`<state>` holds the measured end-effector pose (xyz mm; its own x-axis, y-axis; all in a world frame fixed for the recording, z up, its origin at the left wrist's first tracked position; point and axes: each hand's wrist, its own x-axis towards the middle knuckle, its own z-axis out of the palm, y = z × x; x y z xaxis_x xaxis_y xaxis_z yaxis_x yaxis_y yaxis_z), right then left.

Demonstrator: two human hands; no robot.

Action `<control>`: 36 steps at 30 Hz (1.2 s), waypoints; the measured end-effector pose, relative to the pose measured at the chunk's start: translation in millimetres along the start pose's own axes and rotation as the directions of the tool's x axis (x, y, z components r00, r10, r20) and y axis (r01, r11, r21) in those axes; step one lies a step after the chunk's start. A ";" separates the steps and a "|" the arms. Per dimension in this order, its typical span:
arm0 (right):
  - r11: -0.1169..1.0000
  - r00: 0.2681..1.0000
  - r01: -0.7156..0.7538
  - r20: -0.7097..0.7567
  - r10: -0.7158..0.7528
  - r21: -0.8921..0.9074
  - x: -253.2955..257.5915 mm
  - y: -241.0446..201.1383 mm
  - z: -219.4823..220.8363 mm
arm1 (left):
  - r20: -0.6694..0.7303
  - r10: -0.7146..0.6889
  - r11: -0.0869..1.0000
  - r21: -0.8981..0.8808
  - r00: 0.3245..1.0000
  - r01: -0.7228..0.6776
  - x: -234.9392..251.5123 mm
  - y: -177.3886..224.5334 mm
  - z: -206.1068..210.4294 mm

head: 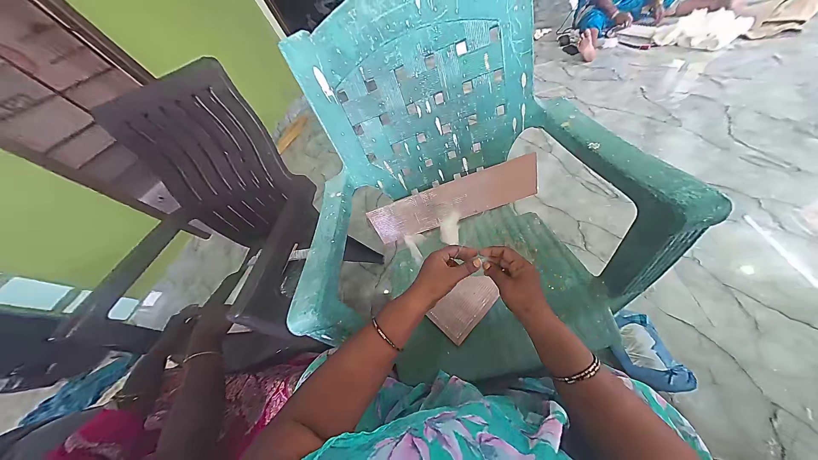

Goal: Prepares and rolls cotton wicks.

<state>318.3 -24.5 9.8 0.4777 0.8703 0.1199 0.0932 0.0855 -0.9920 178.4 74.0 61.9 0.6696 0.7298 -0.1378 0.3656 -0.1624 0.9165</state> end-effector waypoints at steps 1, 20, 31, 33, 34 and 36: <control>1.000 1.000 0.023 -0.001 -0.023 0.000 -3.2 0.2 3.6 | -0.011 0.010 1.000 0.006 1.000 -0.010 -5.4 -2.0 -0.8; 0.964 0.993 -0.085 0.095 0.063 0.253 -36.3 -13.0 26.5 | -0.171 0.022 1.000 -0.006 0.985 -0.024 -70.0 -15.8 -10.8; 0.989 0.989 -0.086 0.133 0.069 0.124 -34.7 -11.6 26.1 | -0.167 -0.027 0.998 -0.066 0.986 0.016 -72.4 -16.5 -5.4; 0.990 0.986 -0.092 0.148 0.075 0.109 -33.8 -9.6 25.3 | -0.150 -0.046 0.996 -0.087 0.988 0.033 -72.7 -16.1 -5.0; 0.991 0.985 -0.095 0.150 0.080 0.093 -33.4 -8.5 25.2 | -0.148 -0.061 0.995 -0.086 0.987 0.049 -72.4 -16.9 -4.8; 0.995 0.986 -0.092 0.140 0.085 0.049 -32.2 -5.4 26.0 | -0.135 -0.108 0.993 -0.059 0.985 0.101 -71.4 -20.3 -5.4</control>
<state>279.7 -40.3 10.3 0.3564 0.9339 0.0288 0.0057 0.0286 -0.9996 119.7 28.8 55.2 0.5326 0.8260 -0.1842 0.3925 -0.0483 0.9185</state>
